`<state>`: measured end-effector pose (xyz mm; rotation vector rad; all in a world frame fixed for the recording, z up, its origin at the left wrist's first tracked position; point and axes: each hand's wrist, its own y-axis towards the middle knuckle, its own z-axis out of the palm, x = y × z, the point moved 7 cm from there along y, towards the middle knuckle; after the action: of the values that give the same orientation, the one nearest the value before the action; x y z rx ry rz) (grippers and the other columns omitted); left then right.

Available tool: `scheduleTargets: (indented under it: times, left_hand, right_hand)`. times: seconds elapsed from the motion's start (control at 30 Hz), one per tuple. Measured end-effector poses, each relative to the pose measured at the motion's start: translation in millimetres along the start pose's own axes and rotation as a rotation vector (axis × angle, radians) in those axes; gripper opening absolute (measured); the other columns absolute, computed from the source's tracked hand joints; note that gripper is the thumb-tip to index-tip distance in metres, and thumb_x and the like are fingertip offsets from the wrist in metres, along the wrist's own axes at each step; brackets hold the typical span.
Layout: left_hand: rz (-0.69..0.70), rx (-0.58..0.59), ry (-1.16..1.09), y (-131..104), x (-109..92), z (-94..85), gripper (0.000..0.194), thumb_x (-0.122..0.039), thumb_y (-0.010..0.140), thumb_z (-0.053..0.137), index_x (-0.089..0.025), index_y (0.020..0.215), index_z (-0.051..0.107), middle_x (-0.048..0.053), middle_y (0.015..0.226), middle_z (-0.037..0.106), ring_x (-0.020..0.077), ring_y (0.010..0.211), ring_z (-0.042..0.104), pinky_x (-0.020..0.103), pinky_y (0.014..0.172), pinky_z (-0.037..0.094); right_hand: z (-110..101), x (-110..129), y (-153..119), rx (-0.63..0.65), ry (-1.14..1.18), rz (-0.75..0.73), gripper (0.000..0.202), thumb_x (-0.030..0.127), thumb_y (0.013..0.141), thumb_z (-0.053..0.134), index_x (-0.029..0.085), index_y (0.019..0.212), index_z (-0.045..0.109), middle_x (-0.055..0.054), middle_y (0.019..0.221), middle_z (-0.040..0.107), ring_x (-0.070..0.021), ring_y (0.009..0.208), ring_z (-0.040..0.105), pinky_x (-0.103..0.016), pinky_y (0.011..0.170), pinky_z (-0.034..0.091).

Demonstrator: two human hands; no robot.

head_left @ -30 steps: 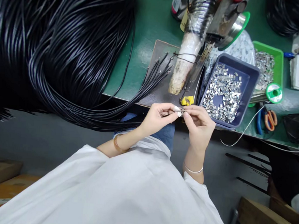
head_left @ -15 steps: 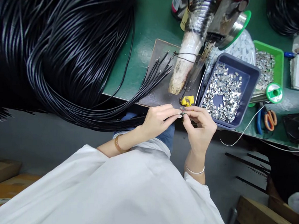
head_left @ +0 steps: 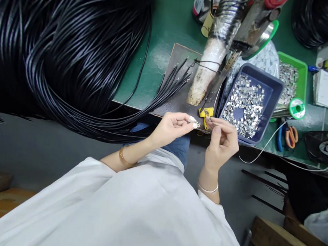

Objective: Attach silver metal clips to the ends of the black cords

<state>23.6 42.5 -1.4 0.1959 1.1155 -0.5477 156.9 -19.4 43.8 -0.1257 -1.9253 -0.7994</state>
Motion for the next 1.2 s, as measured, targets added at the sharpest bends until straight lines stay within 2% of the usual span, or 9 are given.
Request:
scheduleTargets:
  times: [0.17,0.27,0.37,0.5,0.73,0.83,0.97,1.07,1.2]
  left_hand:
    - [0.04,-0.028,-0.028,7,1,-4.0,0.018,-0.024,0.067,0.08,-0.011,0.074,0.069,0.0,0.068,0.066,0.0051,0.061,0.056,0.017,0.062,0.044]
    - [0.041,-0.02,-0.048,10,3,-4.7,0.017,-0.025,0.069,0.078,-0.012,0.073,0.067,-0.001,0.07,0.065,0.0048,0.062,0.056,0.017,0.063,0.043]
    - [0.012,-0.003,0.005,10,5,-4.9,0.016,-0.026,0.074,0.074,-0.012,0.074,0.065,-0.004,0.062,0.054,0.0029,0.055,0.044,0.018,0.056,0.034]
    - [-0.024,0.045,0.044,9,5,-2.1,0.02,-0.029,0.074,0.073,-0.012,0.072,0.061,-0.006,0.056,0.042,0.0034,0.052,0.033,0.02,0.052,0.025]
    - [-0.043,0.11,0.073,9,3,3.4,0.022,-0.026,0.071,0.075,-0.012,0.069,0.058,-0.007,0.055,0.042,0.0028,0.051,0.031,0.019,0.05,0.023]
    - [-0.048,0.072,0.062,8,4,2.2,0.024,-0.028,0.07,0.077,-0.013,0.07,0.059,-0.008,0.053,0.039,0.0024,0.049,0.029,0.019,0.049,0.023]
    - [-0.02,0.0,0.069,9,4,-3.7,0.019,-0.029,0.073,0.075,-0.012,0.075,0.066,-0.004,0.058,0.054,0.0039,0.053,0.042,0.019,0.054,0.034]
    - [0.03,-0.01,0.056,10,1,-6.5,0.016,-0.028,0.074,0.074,-0.012,0.078,0.071,0.002,0.073,0.069,0.0076,0.066,0.058,0.02,0.067,0.046]
    - [0.055,-0.034,0.044,12,-1,-9.4,0.016,-0.028,0.072,0.076,-0.013,0.077,0.074,0.003,0.076,0.073,0.0096,0.07,0.063,0.021,0.071,0.05]
  right_hand:
    - [2,29,-7,0.033,-0.184,-0.363,0.021,0.006,0.078,0.068,0.022,0.091,0.065,0.0,0.094,0.073,-0.0132,0.086,0.071,-0.03,0.078,0.06]
    - [4,22,-5,0.045,-0.173,-0.303,0.02,0.007,0.081,0.066,0.022,0.094,0.065,0.0,0.093,0.073,-0.0131,0.085,0.071,-0.03,0.077,0.061]
    - [3,12,0,0.059,-0.175,-0.21,0.015,0.012,0.082,0.066,0.023,0.092,0.067,0.0,0.093,0.072,-0.0142,0.088,0.07,-0.033,0.079,0.061]
    - [6,13,3,0.15,-0.203,-0.252,0.018,0.013,0.08,0.07,0.026,0.092,0.07,0.0,0.1,0.07,-0.0141,0.091,0.069,-0.034,0.082,0.06]
    - [19,4,-1,0.324,-0.185,-0.245,0.015,0.011,0.086,0.059,0.021,0.097,0.06,-0.006,0.11,0.068,-0.0178,0.105,0.066,-0.037,0.086,0.061]
    - [15,-2,-3,0.225,-0.098,-0.199,0.016,0.011,0.089,0.054,0.021,0.1,0.057,-0.007,0.113,0.066,-0.0182,0.107,0.067,-0.036,0.084,0.062]
    - [-3,-5,-1,-0.001,-0.083,-0.128,0.013,0.013,0.087,0.058,0.022,0.097,0.06,-0.003,0.102,0.069,-0.0153,0.094,0.071,-0.033,0.079,0.062]
    - [0,-4,1,0.077,-0.06,-0.09,0.009,0.015,0.085,0.063,0.021,0.092,0.061,-0.002,0.098,0.07,-0.015,0.09,0.071,-0.032,0.075,0.061]
    - [7,2,0,0.137,-0.08,-0.165,0.01,0.013,0.082,0.065,0.021,0.088,0.062,-0.002,0.098,0.072,-0.0153,0.091,0.07,-0.034,0.08,0.061]
